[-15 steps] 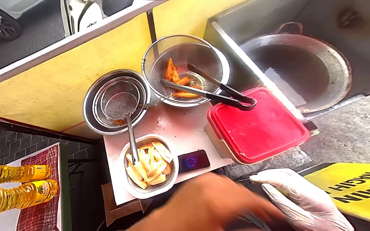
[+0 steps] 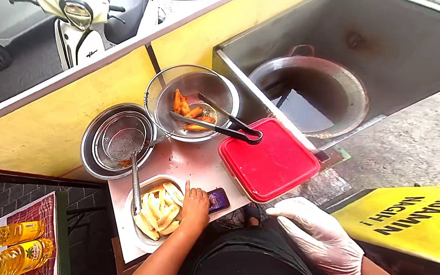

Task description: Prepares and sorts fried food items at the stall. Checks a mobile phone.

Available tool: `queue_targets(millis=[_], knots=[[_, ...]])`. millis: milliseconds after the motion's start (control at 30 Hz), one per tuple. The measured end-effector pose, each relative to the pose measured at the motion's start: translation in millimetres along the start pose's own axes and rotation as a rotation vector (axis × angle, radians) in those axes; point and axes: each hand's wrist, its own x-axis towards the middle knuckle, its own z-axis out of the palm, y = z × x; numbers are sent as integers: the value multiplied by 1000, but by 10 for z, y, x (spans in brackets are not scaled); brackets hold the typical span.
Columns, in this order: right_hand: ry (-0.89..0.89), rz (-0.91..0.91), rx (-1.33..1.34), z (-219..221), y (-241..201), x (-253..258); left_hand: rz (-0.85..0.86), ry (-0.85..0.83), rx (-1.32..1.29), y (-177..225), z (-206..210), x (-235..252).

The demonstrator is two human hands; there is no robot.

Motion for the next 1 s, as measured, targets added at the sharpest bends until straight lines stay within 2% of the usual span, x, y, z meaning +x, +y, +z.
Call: queue_targets(millis=[433, 567, 633, 733, 800, 1000], knots=[[-24, -23, 40, -220, 212, 177, -117, 32, 5, 23, -52, 82], [-33, -38, 44, -280, 225, 255, -130, 30, -45, -30, -154, -22], [-32, -52, 38, -324, 247, 283, -131, 163, -149, -129, -219, -161], [-27, -47, 32, -400, 298, 315, -138, 493, -316, -316, -248, -394], [-17, -33, 40, -465, 340, 344, -155, 649, -411, -423, -284, -526], [19, -41, -52, -774, 459, 492, -229, 892, -739, -568, -436, -851]])
